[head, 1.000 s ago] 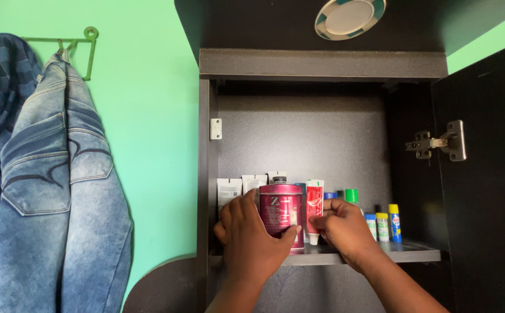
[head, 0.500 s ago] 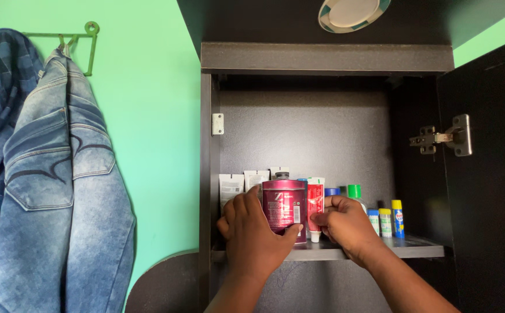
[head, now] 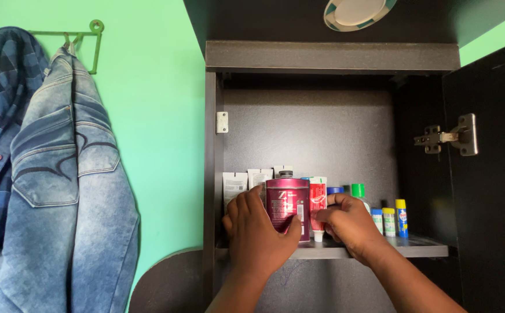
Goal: The person organizes various toiletries and bottles inside a dark grey wall-mounted cabinet. They pick up items from a lower rotating rack and place them onto the main shelf, arranging them in a row. The person handles multiple small bottles, tubes, and a large pink container, positioning them carefully within the cabinet.
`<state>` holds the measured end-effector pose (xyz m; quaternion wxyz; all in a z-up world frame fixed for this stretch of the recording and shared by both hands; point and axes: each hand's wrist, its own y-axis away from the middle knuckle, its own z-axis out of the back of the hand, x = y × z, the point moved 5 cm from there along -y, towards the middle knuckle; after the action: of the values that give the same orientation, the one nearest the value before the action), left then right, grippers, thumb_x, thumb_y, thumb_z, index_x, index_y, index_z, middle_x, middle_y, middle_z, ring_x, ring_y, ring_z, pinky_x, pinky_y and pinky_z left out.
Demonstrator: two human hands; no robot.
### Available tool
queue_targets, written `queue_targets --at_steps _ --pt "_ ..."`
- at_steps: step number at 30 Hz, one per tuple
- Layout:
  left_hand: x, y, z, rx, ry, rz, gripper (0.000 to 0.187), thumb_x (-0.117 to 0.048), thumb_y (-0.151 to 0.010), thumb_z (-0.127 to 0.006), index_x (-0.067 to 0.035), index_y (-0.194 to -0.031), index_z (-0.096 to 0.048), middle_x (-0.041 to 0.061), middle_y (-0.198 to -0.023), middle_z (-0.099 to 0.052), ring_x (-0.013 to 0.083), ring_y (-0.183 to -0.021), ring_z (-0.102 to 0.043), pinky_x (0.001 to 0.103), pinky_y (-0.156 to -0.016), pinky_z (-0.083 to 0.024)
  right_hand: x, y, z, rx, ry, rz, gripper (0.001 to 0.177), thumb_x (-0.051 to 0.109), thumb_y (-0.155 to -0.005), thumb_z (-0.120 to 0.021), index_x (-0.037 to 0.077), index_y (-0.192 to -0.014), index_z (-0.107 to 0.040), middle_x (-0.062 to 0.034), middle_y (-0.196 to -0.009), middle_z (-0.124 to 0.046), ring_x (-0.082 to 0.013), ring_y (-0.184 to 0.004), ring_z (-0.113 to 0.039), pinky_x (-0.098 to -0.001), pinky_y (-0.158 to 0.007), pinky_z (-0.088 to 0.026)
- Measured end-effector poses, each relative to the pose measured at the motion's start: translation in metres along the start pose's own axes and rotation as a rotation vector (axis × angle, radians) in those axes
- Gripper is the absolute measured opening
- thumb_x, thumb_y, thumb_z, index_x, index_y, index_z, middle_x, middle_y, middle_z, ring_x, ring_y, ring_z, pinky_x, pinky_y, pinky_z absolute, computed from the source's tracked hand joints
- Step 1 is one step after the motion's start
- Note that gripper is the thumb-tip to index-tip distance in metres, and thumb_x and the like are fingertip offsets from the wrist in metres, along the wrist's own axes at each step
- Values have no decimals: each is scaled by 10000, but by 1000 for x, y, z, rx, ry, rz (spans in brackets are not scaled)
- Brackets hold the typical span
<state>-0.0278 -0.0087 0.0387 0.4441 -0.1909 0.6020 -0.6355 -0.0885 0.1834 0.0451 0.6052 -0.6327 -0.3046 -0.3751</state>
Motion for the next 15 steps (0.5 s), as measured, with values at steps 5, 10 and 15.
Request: queue_targets --at_steps 5,10,15 --pt "2 -1 -1 8 -13 3 892 -388 -724 -799 -22 -1425 -385 190 -1365 -476 351 -1353 -350 544 -1116 -229 2 1 0 -25 8 -7 157 36 -837 -721 -5 -982 -676 -88 -659 -646 -100 -483 -447 -256 -436 -336" --pt "2 -1 -2 -4 -28 -8 887 -386 -732 -790 -16 -1427 -382 198 -1328 -475 356 -1352 -348 542 -1115 -234 2 1 1 -37 3 13 150 45 -843 -721 -8 -974 -670 -86 -655 -640 -98 -476 -455 -250 -429 -345" --pt "2 -1 -2 10 -36 1 893 -385 -728 -790 -18 -1429 -377 200 -1366 -467 359 -1353 -338 541 -1115 -232 0 -2 2 -43 -9 25 138 78 -864 -708 -9 -963 -669 -86 -645 -619 -109 -475 -448 -265 -428 -346"
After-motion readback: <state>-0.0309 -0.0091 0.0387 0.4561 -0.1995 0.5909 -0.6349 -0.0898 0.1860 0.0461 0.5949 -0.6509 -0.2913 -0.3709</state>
